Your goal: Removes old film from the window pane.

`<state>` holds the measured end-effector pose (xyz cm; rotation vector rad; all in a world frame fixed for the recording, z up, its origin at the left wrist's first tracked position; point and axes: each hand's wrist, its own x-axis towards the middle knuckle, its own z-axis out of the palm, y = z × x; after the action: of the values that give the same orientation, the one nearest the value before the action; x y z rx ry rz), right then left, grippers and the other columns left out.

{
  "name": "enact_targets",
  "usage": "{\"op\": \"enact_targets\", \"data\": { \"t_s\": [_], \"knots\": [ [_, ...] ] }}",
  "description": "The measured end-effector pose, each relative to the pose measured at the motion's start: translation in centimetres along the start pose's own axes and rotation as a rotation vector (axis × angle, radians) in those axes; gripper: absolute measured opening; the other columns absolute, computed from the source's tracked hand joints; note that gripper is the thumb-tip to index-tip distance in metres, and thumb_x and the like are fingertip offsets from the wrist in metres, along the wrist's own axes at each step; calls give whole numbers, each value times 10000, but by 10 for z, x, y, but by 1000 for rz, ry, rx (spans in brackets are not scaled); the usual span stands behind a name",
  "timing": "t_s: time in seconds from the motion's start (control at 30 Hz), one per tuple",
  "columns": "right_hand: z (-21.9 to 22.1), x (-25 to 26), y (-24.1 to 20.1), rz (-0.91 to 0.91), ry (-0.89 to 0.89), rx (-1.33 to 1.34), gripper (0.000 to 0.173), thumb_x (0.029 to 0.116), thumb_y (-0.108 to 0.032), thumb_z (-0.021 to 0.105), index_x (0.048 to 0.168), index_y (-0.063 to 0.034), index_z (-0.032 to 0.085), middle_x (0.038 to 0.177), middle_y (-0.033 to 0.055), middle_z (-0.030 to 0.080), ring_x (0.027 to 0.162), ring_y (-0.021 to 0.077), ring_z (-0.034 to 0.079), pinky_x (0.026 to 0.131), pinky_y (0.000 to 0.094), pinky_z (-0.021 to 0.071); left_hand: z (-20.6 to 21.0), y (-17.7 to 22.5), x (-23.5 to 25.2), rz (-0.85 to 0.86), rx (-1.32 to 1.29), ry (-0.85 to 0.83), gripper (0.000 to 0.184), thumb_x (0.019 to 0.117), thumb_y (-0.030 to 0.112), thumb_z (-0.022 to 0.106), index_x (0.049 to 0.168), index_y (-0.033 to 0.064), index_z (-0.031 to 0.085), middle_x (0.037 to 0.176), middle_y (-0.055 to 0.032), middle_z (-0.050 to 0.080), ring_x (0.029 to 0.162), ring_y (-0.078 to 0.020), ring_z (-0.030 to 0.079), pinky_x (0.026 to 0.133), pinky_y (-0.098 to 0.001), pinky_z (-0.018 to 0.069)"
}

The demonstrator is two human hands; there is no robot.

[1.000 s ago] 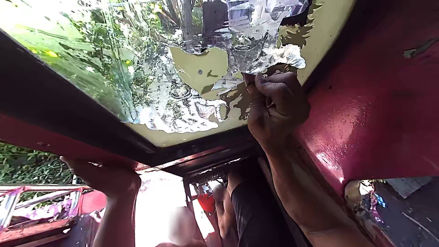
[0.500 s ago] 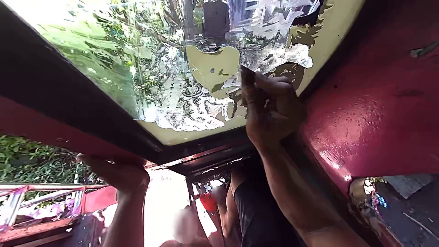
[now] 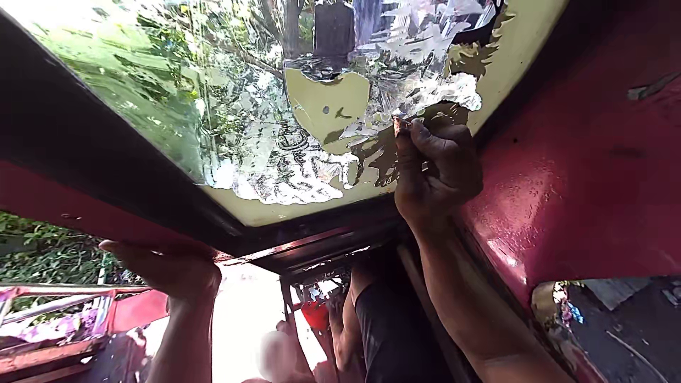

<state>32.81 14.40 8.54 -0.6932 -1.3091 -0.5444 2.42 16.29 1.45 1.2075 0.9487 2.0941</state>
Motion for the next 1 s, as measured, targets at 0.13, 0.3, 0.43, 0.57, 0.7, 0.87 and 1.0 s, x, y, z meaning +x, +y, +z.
{"op": "enact_targets", "data": {
  "t_s": [0.13, 0.3, 0.43, 0.57, 0.7, 0.87, 1.0],
  "knots": [
    [4, 1, -3, -20, 17, -23, 83, 903, 35, 686, 954, 56, 748, 853, 69, 607, 841, 70, 620, 749, 169, 533, -11, -14, 4, 3, -34, 2, 580, 1084, 502, 84, 1362, 170, 471, 1231, 19, 637, 1181, -123, 609, 1021, -396, 504],
    [8, 2, -11, 3, 10, -45, 85, 893, 54, 673, 935, 81, 741, 833, 82, 616, 797, 72, 619, 730, 173, 542, -9, -14, 5, -12, -43, 19, 616, 1071, 549, 69, 1352, 185, 479, 1212, 20, 647, 1156, -123, 623, 995, -398, 521],
    [11, 1, -15, 20, 20, -50, 69, 888, 60, 675, 918, 84, 733, 820, 81, 620, 774, 61, 613, 698, 161, 529, -9, -14, 4, 11, -42, 13, 600, 1079, 528, 82, 1374, 179, 471, 1251, 18, 636, 1201, -124, 602, 1032, -396, 500],
    [16, 1, -20, 62, 42, -29, 69, 874, 61, 682, 912, 88, 733, 817, 74, 626, 757, 48, 606, 675, 150, 521, -8, -13, 4, 21, -45, 9, 585, 1080, 523, 84, 1346, 187, 482, 1225, 29, 640, 1176, -117, 612, 1015, -391, 509],
    [19, 1, -22, 81, 58, -22, 59, 879, 54, 683, 908, 85, 724, 811, 57, 605, 733, 38, 587, 646, 146, 511, -6, -12, 4, 8, -45, 32, 581, 1085, 494, 66, 1361, 184, 473, 1235, 26, 636, 1184, -116, 606, 1017, -393, 507],
    [24, 5, -26, 81, 35, -27, 70, 886, 26, 697, 913, 71, 744, 811, 74, 643, 755, 62, 604, 643, 160, 489, -6, -13, 4, 8, -59, 45, 561, 1092, 456, 63, 1338, 189, 491, 1219, 24, 641, 1164, -117, 616, 1006, -393, 513],
    [14, 5, -24, 154, -18, 146, 88, 906, 30, 702, 980, 61, 739, 887, 51, 681, 803, 36, 651, 695, 174, 567, 4, 0, 1, 4, -30, 49, 562, 1091, 407, 26, 1360, 157, 452, 1243, 23, 625, 1190, -98, 600, 1034, -367, 497]
  ]
}}
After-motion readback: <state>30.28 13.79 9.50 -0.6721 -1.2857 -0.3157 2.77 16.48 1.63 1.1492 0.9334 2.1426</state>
